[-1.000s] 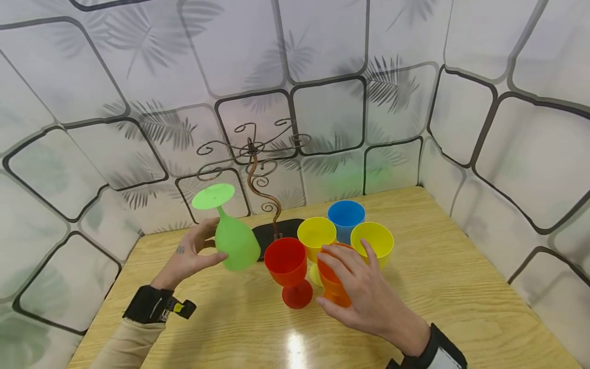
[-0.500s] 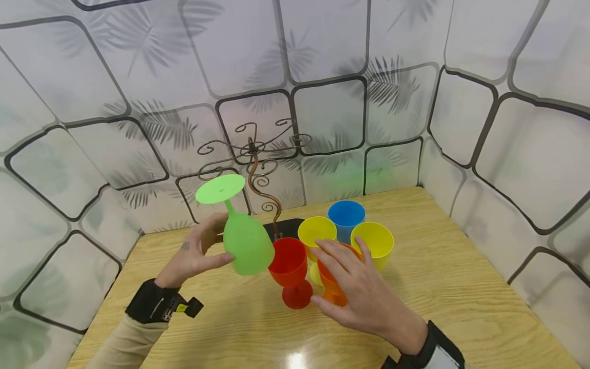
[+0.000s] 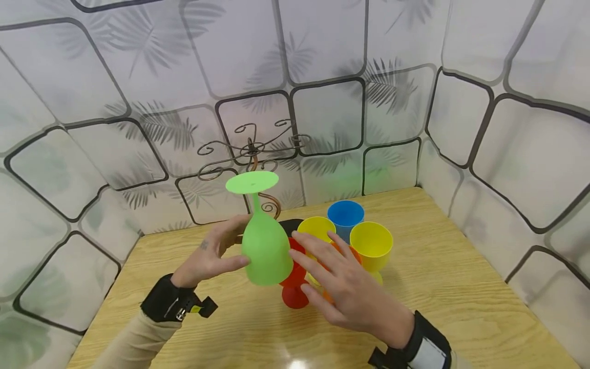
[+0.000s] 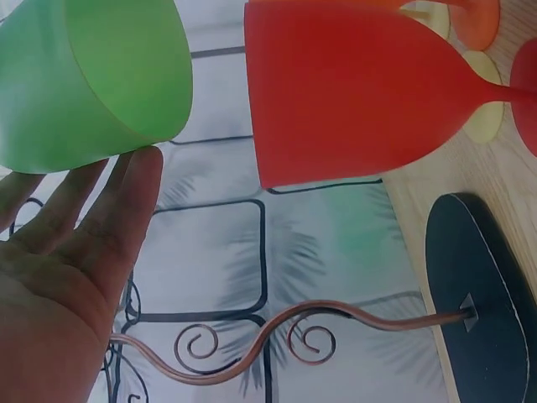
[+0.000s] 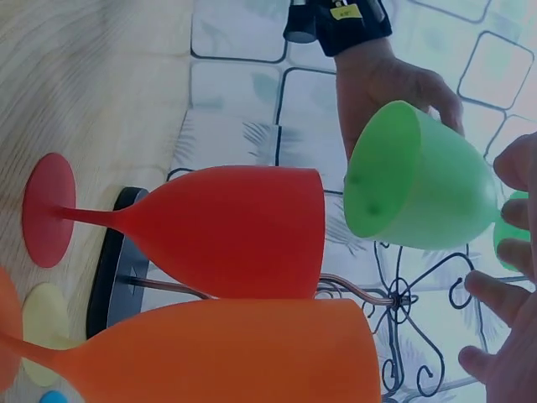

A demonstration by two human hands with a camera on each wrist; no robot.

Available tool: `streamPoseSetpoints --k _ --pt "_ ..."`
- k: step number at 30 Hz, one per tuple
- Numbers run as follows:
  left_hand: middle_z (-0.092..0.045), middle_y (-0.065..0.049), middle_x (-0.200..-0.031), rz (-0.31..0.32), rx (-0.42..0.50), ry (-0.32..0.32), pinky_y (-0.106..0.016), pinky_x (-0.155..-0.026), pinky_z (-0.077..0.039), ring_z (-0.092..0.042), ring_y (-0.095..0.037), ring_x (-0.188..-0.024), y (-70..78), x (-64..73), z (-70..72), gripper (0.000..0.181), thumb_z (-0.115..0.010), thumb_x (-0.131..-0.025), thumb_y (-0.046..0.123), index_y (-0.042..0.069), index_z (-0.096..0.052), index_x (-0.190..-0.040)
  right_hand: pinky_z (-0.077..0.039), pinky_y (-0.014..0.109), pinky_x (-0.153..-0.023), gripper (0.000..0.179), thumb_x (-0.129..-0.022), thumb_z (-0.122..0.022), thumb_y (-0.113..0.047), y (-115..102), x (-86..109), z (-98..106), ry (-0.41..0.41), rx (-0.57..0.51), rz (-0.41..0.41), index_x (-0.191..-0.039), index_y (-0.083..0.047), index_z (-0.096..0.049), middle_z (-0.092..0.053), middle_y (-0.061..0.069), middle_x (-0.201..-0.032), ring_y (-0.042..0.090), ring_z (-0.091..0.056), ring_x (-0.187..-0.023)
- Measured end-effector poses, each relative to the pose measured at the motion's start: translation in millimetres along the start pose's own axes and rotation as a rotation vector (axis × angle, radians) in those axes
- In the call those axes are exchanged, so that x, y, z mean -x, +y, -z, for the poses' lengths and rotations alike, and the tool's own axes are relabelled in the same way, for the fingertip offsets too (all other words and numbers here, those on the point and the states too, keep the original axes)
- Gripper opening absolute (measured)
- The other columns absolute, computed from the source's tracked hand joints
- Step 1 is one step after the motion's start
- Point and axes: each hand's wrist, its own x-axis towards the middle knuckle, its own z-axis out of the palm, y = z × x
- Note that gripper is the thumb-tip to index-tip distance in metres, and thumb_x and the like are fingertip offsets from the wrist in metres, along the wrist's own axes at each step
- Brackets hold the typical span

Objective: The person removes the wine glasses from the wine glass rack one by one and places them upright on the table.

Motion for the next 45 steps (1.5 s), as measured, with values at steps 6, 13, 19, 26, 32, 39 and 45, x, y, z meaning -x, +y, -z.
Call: streamPoseSetpoints --k 6,13,19,26,32,39,45 --pt "-0.063 -0.017 -0.135 0.008 0.021 -0.033 -0.04 -0.095 -0.059 -0.068 -0.022 -0.114 2.6 0.8 -8.3 0.07 -0.072 -0.095 0.034 0.005 -0.045 -0.152 -0.015 0.043 -0.129 0.045 -0.109 -0.041 -0.034 -2 -0.1 -7 0.0 -0.013 0.068 -0.142 -0.008 -0.059 -0.047 0.016 -0.156 0.029 -0.042 -0.145" --pt "-0.06 -0.022 -0.139 0.008 0.06 -0.061 -0.042 -0.098 -0.057 -0.067 -0.025 -0.117 7.4 -3.5 -13.4 0.076 -0.066 -0.098 0.046 0.0 -0.042 -0.153 -0.02 0.046 -0.128 0.036 -0.107 -0.045 -0.025 0 -5.6 -12 0.107 0.014 0.132 -0.133 -0.012 -0.066 -0.051 0.021 -0.15 0.035 -0.046 -0.141" --pt "-0.06 -0.026 -0.136 0.0 0.11 -0.101 -0.043 -0.097 -0.058 -0.067 -0.024 -0.117 7.9 -7.9 -17.1 0.079 -0.062 -0.099 0.05 -0.004 -0.04 -0.153 -0.022 0.047 -0.127 0.033 -0.106 -0.047 -0.022 3 -7.2 -12 0.146 0.056 0.162 -0.13 -0.012 -0.068 -0.054 0.023 -0.147 0.037 -0.048 -0.139" --pt "-0.064 -0.024 -0.132 -0.064 0.097 -0.145 -0.04 -0.092 -0.06 -0.067 -0.018 -0.113 8.0 -15.6 -28.0 0.075 -0.058 -0.1 0.052 -0.006 -0.047 -0.147 -0.025 0.049 -0.126 0.032 -0.108 -0.046 -0.021 8 -9.0 -8 0.162 0.096 0.19 -0.131 -0.012 -0.066 -0.054 0.024 -0.146 0.038 -0.049 -0.138" --pt "-0.069 -0.019 -0.121 -0.087 0.066 -0.189 -0.036 -0.083 -0.062 -0.068 -0.014 -0.103 10.8 -20.4 -35.3 0.073 -0.053 -0.101 0.053 -0.005 -0.051 -0.144 -0.026 0.052 -0.125 0.028 -0.109 -0.048 -0.025 10 -10.4 -6 0.185 0.141 0.243 -0.129 -0.016 -0.065 -0.057 0.023 -0.143 0.038 -0.047 -0.141" --pt "-0.07 -0.019 -0.117 -0.097 0.08 -0.157 -0.037 -0.081 -0.063 -0.068 -0.015 -0.103 12.4 -18.4 -37.2 0.069 -0.051 -0.104 0.051 -0.004 -0.049 -0.145 -0.025 0.057 -0.124 0.026 -0.107 -0.051 -0.022 11 -13.8 -4 0.221 0.149 0.309 -0.128 -0.024 -0.067 -0.06 0.022 -0.137 0.039 -0.045 -0.142" --pt "-0.069 -0.026 -0.119 -0.176 0.11 -0.106 -0.039 -0.077 -0.064 -0.073 -0.022 -0.102 14.7 -15.9 -38.4 0.063 -0.047 -0.108 0.044 -0.006 -0.043 -0.147 -0.025 0.056 -0.124 0.024 -0.106 -0.056 -0.031 9 -17.8 -2 0.254 0.124 0.276 -0.124 -0.018 -0.065 -0.06 0.024 -0.134 0.043 -0.052 -0.131"
